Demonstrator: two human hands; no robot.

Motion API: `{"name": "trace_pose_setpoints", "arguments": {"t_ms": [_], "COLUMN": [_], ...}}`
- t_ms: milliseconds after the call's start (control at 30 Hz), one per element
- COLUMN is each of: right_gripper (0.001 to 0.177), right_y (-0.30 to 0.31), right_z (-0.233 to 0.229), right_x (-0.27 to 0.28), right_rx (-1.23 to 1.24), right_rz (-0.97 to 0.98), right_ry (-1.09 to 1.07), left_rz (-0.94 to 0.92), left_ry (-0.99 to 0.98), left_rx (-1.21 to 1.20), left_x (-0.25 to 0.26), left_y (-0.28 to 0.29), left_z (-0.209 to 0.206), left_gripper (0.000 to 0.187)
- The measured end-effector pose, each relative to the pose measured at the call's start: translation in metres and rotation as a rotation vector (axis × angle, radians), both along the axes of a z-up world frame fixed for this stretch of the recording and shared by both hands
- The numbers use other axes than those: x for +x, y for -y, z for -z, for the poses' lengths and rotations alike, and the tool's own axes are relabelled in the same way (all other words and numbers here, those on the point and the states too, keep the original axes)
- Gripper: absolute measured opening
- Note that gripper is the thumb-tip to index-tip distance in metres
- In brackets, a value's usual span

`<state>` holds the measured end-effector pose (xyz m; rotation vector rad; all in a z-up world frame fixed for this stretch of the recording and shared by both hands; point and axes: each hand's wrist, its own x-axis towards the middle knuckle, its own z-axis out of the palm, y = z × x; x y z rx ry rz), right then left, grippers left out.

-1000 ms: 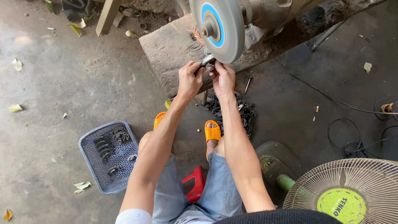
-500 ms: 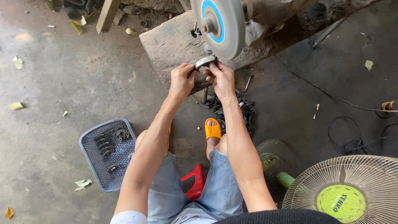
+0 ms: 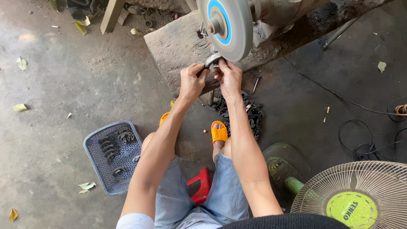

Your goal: The person grinds small metal parts against a rotating grinding wheel, creating sparks. They handle the parts one at a time, rotating them to grind different edges, and place the finished pieces into a plastic basket.

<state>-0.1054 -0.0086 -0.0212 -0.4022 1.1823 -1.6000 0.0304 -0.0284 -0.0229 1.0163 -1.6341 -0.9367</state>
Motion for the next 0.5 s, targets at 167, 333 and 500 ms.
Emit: {"name": "trace_pose_setpoints", "arguments": {"t_ms": [167,333,500], "right_gripper": [0.015,0.016,0.015], "right_y": [-0.001,-0.006,-0.009], "right_z": [-0.001,0.000,-0.003], "right_x": [0.006,0.001,0.001], "right_rx": [0.000,0.001,0.009], "right_rz": [-0.050,-0.025,-0.030], "right_ry": [-0.032,-0.035,-0.057], "left_rz": [-0.033,-0.017,-0.017], "left_ry": [0.022,0.016,0.029], "left_rx": [-0.039,-0.089,-0.145], "left_x": [0.011,0.006,0.008], "left_y": [0.000,0.000,0.002], "left_z": [0.000,-0.005,0.000], "left_gripper": [0.006,0.008,0.007]}}
